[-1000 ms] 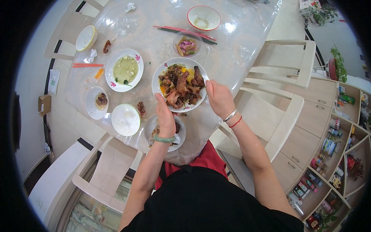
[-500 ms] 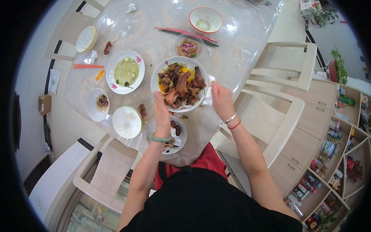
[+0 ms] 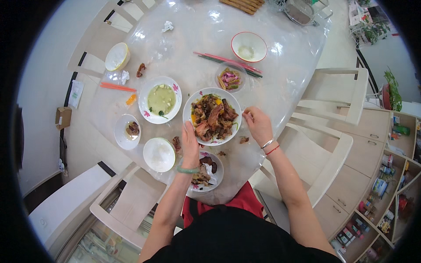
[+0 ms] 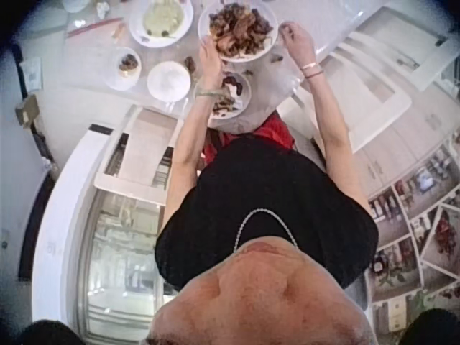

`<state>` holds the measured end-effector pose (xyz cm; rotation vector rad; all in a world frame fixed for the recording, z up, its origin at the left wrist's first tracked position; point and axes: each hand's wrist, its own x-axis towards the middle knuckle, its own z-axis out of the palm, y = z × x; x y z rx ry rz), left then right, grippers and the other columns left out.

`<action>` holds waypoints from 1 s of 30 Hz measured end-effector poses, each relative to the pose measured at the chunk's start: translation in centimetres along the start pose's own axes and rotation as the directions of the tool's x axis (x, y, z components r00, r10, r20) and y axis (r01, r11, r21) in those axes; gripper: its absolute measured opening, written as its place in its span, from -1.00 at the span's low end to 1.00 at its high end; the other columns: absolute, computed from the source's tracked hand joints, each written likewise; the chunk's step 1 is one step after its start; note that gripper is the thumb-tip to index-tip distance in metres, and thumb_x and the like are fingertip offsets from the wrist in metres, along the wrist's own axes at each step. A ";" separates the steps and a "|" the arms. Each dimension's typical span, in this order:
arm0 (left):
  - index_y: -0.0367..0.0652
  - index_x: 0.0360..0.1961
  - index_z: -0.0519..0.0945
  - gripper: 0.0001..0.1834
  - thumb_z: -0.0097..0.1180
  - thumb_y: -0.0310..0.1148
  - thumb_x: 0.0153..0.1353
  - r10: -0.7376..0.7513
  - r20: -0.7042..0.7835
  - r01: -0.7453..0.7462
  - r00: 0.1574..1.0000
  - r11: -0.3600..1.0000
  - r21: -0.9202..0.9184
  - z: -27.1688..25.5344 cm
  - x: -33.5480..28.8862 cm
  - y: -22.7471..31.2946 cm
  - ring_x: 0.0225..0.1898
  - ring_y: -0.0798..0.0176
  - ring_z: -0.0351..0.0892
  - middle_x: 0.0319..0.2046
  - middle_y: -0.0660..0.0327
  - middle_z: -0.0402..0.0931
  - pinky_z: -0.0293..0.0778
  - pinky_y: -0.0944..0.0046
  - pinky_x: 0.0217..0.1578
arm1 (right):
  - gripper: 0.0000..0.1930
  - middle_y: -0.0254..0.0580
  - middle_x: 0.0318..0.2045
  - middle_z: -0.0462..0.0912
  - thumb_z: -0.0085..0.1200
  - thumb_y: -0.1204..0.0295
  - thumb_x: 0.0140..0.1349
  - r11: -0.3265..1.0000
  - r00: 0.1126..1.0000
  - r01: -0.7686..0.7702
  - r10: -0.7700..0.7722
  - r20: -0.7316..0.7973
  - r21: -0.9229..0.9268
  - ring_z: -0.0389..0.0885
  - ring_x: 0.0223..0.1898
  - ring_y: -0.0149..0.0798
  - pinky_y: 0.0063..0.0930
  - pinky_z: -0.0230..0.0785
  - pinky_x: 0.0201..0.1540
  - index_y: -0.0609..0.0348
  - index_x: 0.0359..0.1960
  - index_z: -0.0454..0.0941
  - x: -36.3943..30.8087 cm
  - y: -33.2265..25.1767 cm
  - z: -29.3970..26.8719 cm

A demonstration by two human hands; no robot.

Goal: The person clears leftover food from a dining table into a trash bin. They use chopsticks to transfer meat and bones from plates and a ladle to scoop soup from a pot. The person also wipes the table surface with a tissue and discards used tissues and food scraps into a bin in the kitchen.

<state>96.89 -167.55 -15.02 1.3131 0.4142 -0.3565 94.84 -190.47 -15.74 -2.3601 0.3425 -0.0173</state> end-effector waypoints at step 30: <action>-0.27 0.11 0.43 -0.48 -0.25 -0.01 0.45 0.214 0.004 -0.214 0.977 0.976 -0.051 4.8 22.4 10.3 -0.07 0.34 0.51 -0.03 0.23 0.52 0.45 0.26 -0.07 | -0.79 -0.01 -0.26 0.63 -0.18 0.56 0.29 0.448 0.929 -0.314 0.326 0.174 0.837 0.70 -0.35 -0.18 -0.39 0.67 -0.29 0.51 -0.20 0.46 22.1 -8.3 5.8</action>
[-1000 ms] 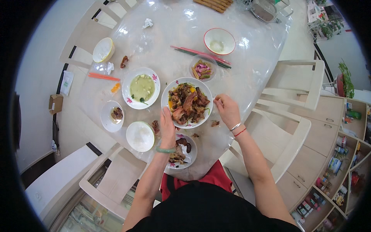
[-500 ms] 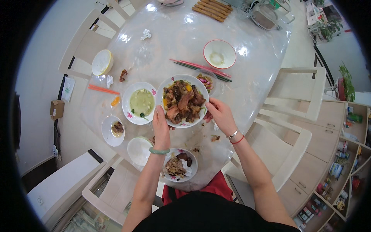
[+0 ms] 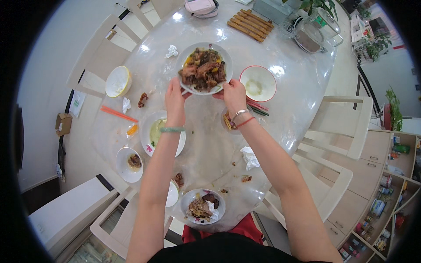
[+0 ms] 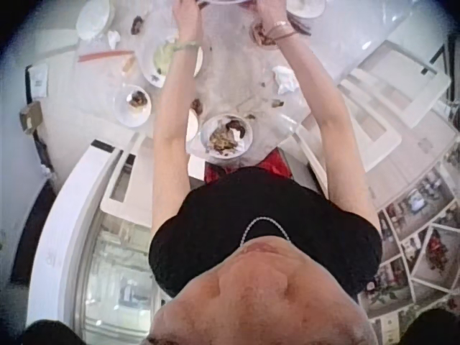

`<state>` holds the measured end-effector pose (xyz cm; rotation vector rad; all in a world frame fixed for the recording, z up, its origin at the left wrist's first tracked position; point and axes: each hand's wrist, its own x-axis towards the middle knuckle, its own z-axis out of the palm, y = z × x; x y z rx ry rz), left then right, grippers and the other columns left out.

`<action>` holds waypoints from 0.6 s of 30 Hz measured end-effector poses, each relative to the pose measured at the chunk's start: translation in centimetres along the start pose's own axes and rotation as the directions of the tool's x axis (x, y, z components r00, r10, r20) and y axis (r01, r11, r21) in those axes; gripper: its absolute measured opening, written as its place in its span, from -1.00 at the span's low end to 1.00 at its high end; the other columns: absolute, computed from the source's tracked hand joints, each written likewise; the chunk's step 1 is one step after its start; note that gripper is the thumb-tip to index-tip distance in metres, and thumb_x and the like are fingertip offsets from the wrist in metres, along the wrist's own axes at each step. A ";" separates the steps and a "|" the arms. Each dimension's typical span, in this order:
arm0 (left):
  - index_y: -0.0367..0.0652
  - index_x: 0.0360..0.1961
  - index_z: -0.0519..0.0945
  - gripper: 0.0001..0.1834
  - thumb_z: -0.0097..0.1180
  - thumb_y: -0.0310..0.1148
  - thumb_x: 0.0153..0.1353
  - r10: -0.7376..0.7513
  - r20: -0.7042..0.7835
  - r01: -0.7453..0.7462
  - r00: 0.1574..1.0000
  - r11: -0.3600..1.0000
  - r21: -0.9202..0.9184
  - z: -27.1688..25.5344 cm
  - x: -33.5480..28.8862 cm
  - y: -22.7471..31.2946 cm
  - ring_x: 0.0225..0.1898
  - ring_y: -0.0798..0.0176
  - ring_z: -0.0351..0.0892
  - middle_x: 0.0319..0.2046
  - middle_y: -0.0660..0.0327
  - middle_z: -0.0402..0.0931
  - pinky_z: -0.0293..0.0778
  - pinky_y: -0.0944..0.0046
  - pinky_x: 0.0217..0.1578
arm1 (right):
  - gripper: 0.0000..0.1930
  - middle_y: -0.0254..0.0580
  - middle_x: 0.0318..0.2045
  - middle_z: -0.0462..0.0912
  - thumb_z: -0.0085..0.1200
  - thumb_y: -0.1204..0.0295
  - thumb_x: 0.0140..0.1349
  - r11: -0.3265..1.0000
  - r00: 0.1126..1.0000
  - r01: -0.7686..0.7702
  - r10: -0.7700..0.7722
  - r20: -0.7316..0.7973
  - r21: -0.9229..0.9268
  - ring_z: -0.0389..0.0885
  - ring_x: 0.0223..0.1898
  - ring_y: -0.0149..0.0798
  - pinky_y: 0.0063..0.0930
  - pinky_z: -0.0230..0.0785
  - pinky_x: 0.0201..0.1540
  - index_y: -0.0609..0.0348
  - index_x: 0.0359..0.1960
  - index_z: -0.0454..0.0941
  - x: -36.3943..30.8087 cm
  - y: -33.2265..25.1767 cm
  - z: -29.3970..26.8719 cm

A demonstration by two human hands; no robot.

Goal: The person clears leftover food from a dining table into a trash bin. They use chopsticks to transfer meat and bones from plates and a ladle to scoop soup from a pot. The person also wipes the table surface with a tissue and discards used tissues and food scraps into a bin in the kitchen.

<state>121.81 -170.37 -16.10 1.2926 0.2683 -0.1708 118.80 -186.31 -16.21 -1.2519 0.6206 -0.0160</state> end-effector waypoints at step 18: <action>-0.26 0.31 0.26 -0.50 -0.14 -0.40 0.36 -0.155 0.088 0.156 0.984 0.988 0.002 2.3 7.7 -2.6 0.08 0.32 0.41 0.14 0.22 0.41 0.39 0.28 0.04 | -0.74 0.16 -0.03 0.46 -0.22 0.62 0.29 0.910 0.962 -0.093 0.187 -0.198 0.404 0.59 -0.10 0.05 -0.10 0.64 -0.13 0.51 -0.01 0.29 6.3 2.9 3.3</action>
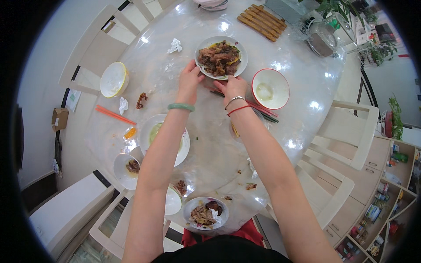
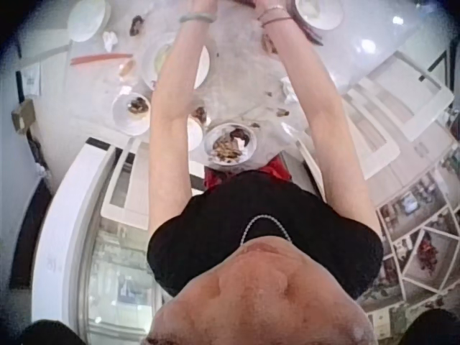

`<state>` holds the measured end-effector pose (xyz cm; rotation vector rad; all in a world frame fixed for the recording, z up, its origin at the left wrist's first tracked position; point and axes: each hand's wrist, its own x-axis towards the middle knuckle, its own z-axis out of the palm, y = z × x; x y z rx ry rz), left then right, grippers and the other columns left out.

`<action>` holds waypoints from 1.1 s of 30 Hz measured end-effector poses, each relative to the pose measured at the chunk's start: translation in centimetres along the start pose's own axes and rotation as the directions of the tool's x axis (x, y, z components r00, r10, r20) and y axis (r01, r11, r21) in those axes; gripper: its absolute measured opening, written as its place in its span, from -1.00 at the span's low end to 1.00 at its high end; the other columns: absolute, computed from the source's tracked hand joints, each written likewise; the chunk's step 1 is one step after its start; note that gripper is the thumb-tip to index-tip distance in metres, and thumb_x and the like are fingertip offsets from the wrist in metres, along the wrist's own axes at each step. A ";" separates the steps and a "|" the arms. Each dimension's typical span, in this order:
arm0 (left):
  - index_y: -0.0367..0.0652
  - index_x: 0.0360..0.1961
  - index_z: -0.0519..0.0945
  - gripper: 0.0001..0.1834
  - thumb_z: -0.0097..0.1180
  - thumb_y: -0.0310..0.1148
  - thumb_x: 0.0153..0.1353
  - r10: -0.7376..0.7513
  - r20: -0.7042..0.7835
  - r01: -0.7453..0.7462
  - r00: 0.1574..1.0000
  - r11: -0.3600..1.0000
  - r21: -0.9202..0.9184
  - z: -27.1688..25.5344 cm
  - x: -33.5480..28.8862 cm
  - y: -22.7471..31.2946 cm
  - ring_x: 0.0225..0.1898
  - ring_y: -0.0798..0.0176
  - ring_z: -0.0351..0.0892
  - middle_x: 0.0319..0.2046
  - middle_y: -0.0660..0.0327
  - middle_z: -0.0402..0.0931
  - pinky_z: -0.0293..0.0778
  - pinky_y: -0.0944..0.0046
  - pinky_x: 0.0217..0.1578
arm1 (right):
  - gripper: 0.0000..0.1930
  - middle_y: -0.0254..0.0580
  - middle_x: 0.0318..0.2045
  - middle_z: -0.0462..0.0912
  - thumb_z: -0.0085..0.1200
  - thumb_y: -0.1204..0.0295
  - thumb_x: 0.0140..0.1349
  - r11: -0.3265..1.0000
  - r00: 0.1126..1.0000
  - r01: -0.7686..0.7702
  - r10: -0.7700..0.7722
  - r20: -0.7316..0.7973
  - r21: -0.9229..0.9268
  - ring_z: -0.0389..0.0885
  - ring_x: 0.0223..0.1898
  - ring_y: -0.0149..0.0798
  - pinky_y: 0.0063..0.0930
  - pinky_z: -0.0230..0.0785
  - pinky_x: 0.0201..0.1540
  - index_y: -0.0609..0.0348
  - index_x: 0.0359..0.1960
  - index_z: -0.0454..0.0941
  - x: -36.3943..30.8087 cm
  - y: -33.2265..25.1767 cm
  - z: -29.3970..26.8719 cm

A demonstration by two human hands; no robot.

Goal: The person clears leftover food from a dining table into a trash bin. They use chopsticks to transfer meat and bones from plates and a ladle to scoop soup from a pot. The person also wipes the table surface with a tissue and discards used tissues and food scraps into a bin in the kitchen.

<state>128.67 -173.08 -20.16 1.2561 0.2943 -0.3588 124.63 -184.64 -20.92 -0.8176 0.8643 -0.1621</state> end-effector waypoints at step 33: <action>-0.30 0.14 0.44 -0.65 -0.07 -0.39 0.40 -0.290 0.072 0.287 0.954 0.957 0.049 -4.3 -30.7 -8.1 0.01 0.28 0.52 0.00 0.12 0.49 0.52 0.29 -0.03 | -0.71 -0.18 -0.21 0.55 0.04 0.67 0.00 -0.076 0.570 0.790 -0.272 0.775 -0.608 0.53 -0.19 -0.09 -0.33 0.47 -0.14 0.16 -0.21 0.60 -22.5 7.2 -22.0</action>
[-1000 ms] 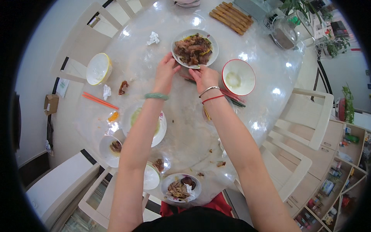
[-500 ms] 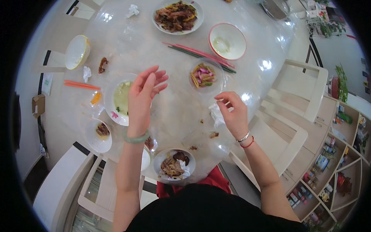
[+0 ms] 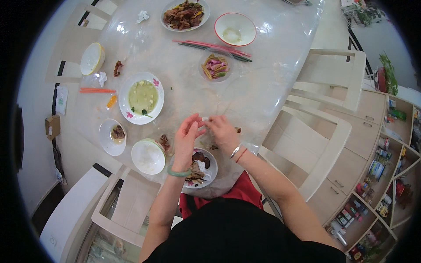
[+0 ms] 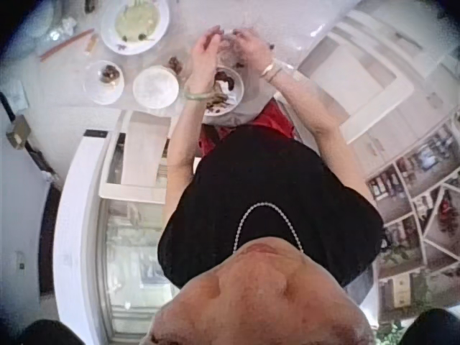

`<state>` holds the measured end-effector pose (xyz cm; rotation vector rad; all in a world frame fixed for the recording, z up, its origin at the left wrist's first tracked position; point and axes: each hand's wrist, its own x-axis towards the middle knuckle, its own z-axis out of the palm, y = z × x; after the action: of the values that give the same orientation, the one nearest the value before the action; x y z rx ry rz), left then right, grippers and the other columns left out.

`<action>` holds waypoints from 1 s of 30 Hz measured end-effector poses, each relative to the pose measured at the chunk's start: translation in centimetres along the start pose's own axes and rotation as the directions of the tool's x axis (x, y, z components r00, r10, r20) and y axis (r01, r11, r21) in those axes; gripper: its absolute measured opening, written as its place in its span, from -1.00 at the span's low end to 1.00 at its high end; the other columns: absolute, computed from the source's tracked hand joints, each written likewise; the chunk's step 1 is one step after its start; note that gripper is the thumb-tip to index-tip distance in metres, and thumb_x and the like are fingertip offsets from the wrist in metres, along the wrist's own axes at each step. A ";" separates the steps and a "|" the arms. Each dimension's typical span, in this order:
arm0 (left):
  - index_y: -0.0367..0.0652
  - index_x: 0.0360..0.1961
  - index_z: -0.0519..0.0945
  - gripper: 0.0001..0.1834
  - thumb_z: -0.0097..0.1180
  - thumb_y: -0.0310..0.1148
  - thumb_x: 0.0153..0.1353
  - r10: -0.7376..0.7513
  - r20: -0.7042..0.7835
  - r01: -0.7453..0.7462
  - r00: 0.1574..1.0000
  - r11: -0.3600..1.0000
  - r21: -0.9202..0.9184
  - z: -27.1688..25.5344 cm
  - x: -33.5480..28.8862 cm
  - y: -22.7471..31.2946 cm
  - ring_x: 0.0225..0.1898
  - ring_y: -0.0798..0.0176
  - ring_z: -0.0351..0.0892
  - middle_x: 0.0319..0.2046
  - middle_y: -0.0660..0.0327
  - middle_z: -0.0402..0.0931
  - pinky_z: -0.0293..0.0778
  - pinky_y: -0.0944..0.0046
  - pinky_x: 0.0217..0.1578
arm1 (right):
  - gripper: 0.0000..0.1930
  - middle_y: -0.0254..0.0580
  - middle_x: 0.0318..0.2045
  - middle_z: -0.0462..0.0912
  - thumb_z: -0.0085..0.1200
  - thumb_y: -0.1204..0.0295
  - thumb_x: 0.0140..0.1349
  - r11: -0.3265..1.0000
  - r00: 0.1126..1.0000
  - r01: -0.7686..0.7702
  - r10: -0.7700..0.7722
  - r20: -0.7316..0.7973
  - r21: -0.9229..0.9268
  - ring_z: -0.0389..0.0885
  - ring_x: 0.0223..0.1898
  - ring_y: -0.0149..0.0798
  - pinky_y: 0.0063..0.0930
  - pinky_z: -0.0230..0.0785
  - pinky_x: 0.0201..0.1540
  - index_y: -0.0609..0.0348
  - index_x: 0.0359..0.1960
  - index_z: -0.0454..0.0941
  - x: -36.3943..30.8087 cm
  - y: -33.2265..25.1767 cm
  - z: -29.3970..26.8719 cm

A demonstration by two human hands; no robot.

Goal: The person clears leftover food from a dining table into a trash bin. They use chopsticks to transfer meat and bones from plates and a ladle to scoop soup from a pot. The person also wipes the table surface with a tissue and discards used tissues and food scraps into a bin in the kitchen.

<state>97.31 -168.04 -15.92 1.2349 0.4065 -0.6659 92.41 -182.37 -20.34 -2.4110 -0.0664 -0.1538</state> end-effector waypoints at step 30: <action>-0.29 0.16 0.41 -0.64 -0.09 -0.37 0.41 0.121 -0.107 -0.125 0.987 0.991 -0.035 -3.9 -6.1 2.0 0.02 0.22 0.52 0.02 0.11 0.48 0.51 0.24 -0.02 | -0.69 -0.12 -0.14 0.50 0.06 0.64 0.10 0.995 0.979 -0.101 0.096 -0.178 -0.016 0.44 -0.12 -0.06 -0.29 0.37 -0.07 0.19 -0.08 0.57 2.0 0.9 -1.9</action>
<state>94.36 -162.48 -11.87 1.2481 0.4252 -0.4860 94.33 -184.27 -19.22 -2.4085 0.1371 -0.3245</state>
